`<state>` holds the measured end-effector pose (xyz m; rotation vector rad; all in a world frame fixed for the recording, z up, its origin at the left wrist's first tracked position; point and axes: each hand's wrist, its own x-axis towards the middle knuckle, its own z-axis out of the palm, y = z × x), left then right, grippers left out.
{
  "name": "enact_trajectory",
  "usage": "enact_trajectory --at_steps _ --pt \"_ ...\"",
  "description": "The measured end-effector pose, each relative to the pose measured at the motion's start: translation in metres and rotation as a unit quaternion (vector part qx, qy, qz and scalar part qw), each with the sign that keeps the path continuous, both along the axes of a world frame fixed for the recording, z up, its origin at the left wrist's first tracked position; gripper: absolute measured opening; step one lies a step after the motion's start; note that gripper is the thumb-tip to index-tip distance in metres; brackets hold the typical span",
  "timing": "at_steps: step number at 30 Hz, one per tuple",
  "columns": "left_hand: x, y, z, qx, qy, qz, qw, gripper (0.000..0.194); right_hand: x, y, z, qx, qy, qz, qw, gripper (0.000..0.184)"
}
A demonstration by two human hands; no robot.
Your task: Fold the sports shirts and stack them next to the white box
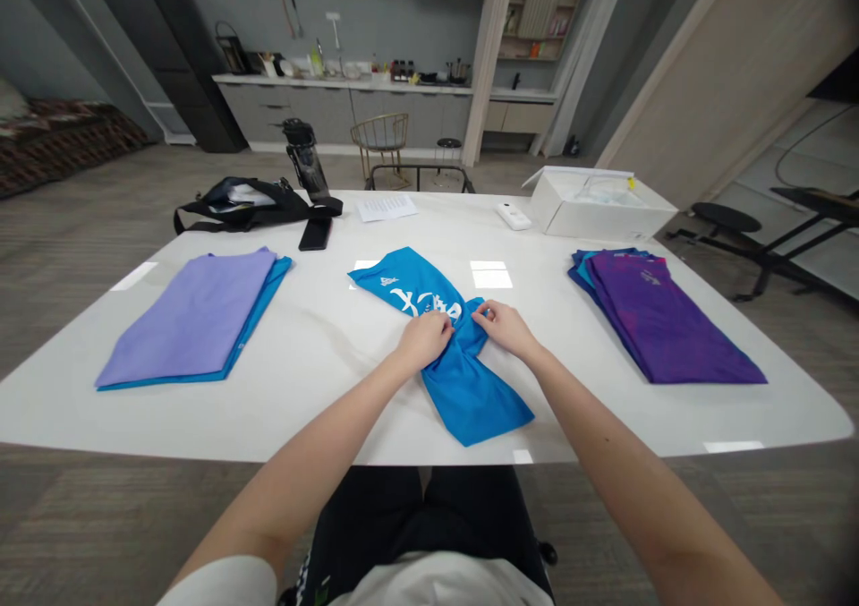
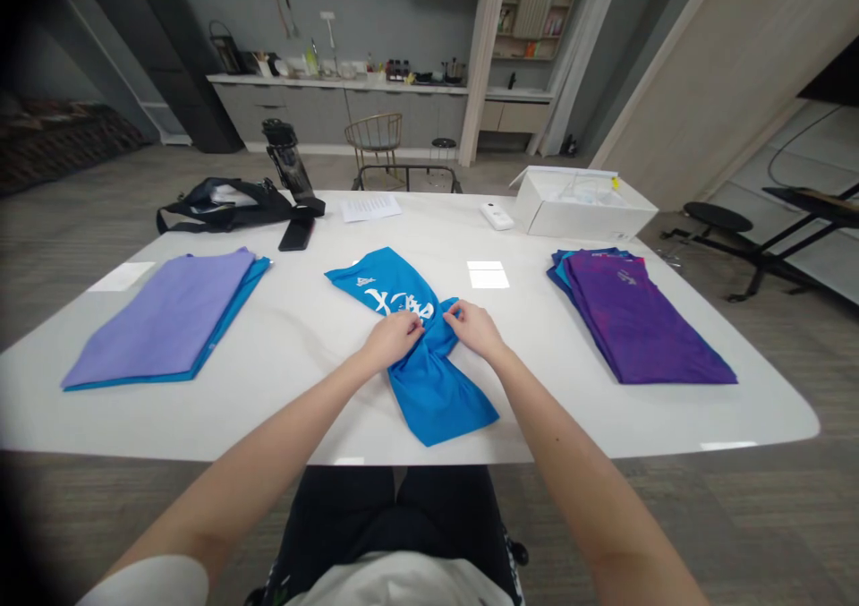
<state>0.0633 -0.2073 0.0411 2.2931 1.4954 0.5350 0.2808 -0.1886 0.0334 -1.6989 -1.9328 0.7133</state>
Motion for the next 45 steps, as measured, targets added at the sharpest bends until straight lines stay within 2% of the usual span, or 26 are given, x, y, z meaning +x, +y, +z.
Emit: enact_trajectory --at_steps 2,4,6,10,13,15,18,21,25,29,33,36,38,41,43,45 --pt "-0.005 0.001 -0.003 0.024 -0.050 -0.011 0.998 0.017 0.005 0.008 -0.005 0.041 -0.102 -0.025 0.994 0.039" --pt "-0.011 0.000 -0.004 0.045 -0.092 -0.006 0.995 0.019 0.005 0.013 -0.009 0.047 -0.159 0.002 0.986 0.050" --pt "-0.015 -0.002 -0.005 0.036 -0.102 0.000 0.994 0.019 0.000 0.016 -0.010 0.031 -0.172 0.049 0.983 0.042" --pt "-0.012 -0.006 -0.003 -0.017 -0.084 0.009 0.996 0.022 -0.019 0.014 -0.010 0.006 -0.114 0.120 0.986 0.020" --pt "-0.007 -0.006 0.000 -0.043 -0.085 0.031 0.995 0.020 -0.032 0.003 -0.004 0.061 -0.055 0.128 0.988 0.017" --pt "-0.007 -0.007 0.001 -0.043 -0.122 0.037 0.991 0.012 -0.036 -0.007 0.003 0.103 -0.005 0.124 0.987 0.017" --pt "-0.020 -0.014 0.000 -0.029 -0.212 0.037 0.976 0.009 -0.034 -0.024 0.014 0.121 0.051 0.111 0.985 0.019" --pt "-0.050 -0.022 -0.005 -0.038 -0.274 0.088 0.957 0.017 -0.020 -0.036 0.016 0.114 0.047 0.110 0.986 0.020" --pt "-0.101 -0.020 -0.011 -0.072 -0.281 0.172 0.941 0.026 0.009 -0.032 0.005 0.072 0.036 0.102 0.991 0.022" --pt "-0.139 -0.001 -0.006 -0.097 -0.218 0.213 0.947 0.023 0.023 -0.006 0.005 0.000 0.066 0.100 0.993 0.019" --pt "-0.158 0.012 -0.005 -0.080 -0.186 0.243 0.949 0.020 0.016 0.009 0.012 -0.130 0.114 0.160 0.972 0.023" --pt "-0.159 0.007 -0.012 -0.016 -0.180 0.271 0.945 0.016 0.007 0.002 0.005 -0.152 0.126 0.177 0.964 0.040" --pt "-0.155 -0.002 -0.015 0.070 -0.156 0.261 0.950 0.018 0.000 -0.005 -0.002 -0.121 0.120 0.139 0.976 0.043" --pt "-0.144 -0.013 -0.015 0.156 -0.067 0.171 0.971 0.038 -0.015 -0.014 -0.010 -0.034 0.101 0.096 0.990 0.042" --pt "-0.134 -0.017 -0.014 0.144 0.014 0.089 0.985 0.046 -0.028 -0.018 -0.010 0.010 0.062 0.138 0.988 0.045" --pt "-0.127 -0.018 -0.015 0.114 0.071 0.026 0.991 0.040 -0.042 -0.022 -0.008 0.039 0.015 0.199 0.979 0.039"
